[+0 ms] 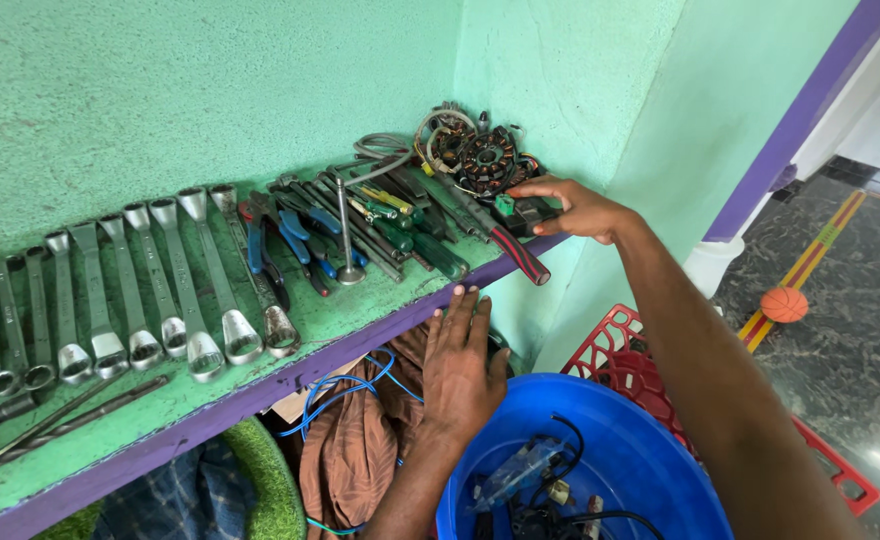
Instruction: The person handles and inspects various oily engine components, such as a stator coil and electrical modules, by hand. They pick up the coil, check its wiring, and place it back into a blue bucket with other metal parts.
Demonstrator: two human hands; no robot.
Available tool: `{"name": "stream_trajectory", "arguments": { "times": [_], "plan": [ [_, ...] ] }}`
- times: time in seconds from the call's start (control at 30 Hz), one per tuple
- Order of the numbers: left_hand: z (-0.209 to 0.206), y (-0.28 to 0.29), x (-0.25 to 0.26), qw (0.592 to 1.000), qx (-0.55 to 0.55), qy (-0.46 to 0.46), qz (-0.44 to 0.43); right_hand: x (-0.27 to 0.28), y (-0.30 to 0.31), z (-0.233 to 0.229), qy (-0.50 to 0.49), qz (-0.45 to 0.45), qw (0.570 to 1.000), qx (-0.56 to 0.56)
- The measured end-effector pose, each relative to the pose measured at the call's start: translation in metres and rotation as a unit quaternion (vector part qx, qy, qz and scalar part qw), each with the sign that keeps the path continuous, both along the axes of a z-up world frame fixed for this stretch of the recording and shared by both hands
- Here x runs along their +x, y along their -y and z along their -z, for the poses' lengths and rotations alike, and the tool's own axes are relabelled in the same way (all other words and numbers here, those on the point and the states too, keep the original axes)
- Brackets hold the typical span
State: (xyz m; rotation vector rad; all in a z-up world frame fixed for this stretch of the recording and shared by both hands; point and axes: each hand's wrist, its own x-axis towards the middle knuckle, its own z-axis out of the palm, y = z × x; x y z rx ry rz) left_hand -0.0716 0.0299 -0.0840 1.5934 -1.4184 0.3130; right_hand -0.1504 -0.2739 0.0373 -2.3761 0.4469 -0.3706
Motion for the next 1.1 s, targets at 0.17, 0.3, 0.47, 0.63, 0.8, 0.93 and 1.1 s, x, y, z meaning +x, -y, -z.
{"name": "stream_trajectory", "arguments": {
  "times": [0.17, 0.3, 0.47, 0.63, 0.8, 0.93, 1.1],
  "plan": [
    [0.0, 0.001, 0.0, 1.0, -0.009, -0.001, 0.005, 0.002, -0.006, 0.003, 0.018, 0.0, 1.0, 0.015],
    [-0.002, -0.001, -0.001, 1.0, 0.007, -0.012, 0.007, -0.006, -0.021, 0.003, 0.046, 0.036, 0.998, -0.001],
    [0.003, -0.017, 0.004, 1.0, 0.004, -0.015, 0.006, -0.045, -0.038, 0.031, 0.293, 0.096, 0.949, 0.067],
    [0.019, -0.025, 0.003, 1.0, 0.002, -0.028, 0.003, -0.092, -0.069, 0.126, 0.38, 0.251, 0.889, 0.043],
    [0.051, -0.029, -0.013, 0.998, -0.014, -0.053, -0.018, -0.133, -0.113, 0.216, 0.345, 0.271, 0.893, 0.102],
    [0.079, -0.031, -0.031, 0.995, 0.021, -0.101, 0.013, -0.151, -0.149, 0.251, 0.288, 0.289, 0.912, 0.033],
    [0.113, -0.026, -0.061, 0.987, 0.045, -0.142, 0.057, -0.153, -0.169, 0.276, 0.265, 0.263, 0.927, -0.034]
  ]
}}
